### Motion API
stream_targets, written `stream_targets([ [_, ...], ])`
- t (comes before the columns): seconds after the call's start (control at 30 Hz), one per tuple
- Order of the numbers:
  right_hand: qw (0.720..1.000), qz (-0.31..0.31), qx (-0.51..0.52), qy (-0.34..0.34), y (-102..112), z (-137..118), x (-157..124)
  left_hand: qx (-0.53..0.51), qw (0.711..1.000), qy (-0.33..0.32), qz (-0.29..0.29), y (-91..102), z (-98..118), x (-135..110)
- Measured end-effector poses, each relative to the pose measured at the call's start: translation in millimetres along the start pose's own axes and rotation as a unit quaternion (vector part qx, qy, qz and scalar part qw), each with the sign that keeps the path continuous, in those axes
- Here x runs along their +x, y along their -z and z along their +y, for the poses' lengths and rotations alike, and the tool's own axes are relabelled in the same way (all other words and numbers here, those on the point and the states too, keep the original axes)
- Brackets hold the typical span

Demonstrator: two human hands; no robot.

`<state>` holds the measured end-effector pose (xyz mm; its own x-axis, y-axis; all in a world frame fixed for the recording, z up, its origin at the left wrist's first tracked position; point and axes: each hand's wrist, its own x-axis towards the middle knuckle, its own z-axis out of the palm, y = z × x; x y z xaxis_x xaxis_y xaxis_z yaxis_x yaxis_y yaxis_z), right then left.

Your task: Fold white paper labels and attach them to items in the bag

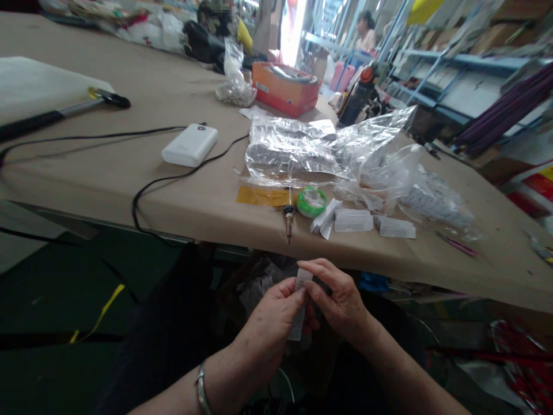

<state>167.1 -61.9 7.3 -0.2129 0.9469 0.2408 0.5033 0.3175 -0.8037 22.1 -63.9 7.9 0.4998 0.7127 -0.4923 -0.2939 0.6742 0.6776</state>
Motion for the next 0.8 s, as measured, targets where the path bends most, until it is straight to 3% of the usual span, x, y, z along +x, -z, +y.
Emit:
stream_targets([
  [0.17,0.980,0.053,0.160,-0.103,-2.4,2.5,1.8,0.000,1.000,-0.013,0.009,1.8,-0.6,-0.4],
  [0.27,0.959,0.040,0.230,-0.162,-3.6,3.3,6.0,0.011,0.999,-0.020,0.022,1.5,-0.4,-0.1],
  [0.43,0.934,0.025,0.305,-0.185,-7.0,3.8,7.8,0.025,0.999,-0.039,0.024,1.9,0.5,-0.3],
  [0.63,0.849,-0.154,0.461,-0.207,-4.3,11.3,6.6,0.033,0.998,-0.016,-0.054,4.8,3.7,-6.5],
  [0.8,0.810,-0.196,0.522,-0.182,-4.6,20.5,10.3,0.062,0.994,0.013,-0.085,3.8,-0.2,-6.5],
])
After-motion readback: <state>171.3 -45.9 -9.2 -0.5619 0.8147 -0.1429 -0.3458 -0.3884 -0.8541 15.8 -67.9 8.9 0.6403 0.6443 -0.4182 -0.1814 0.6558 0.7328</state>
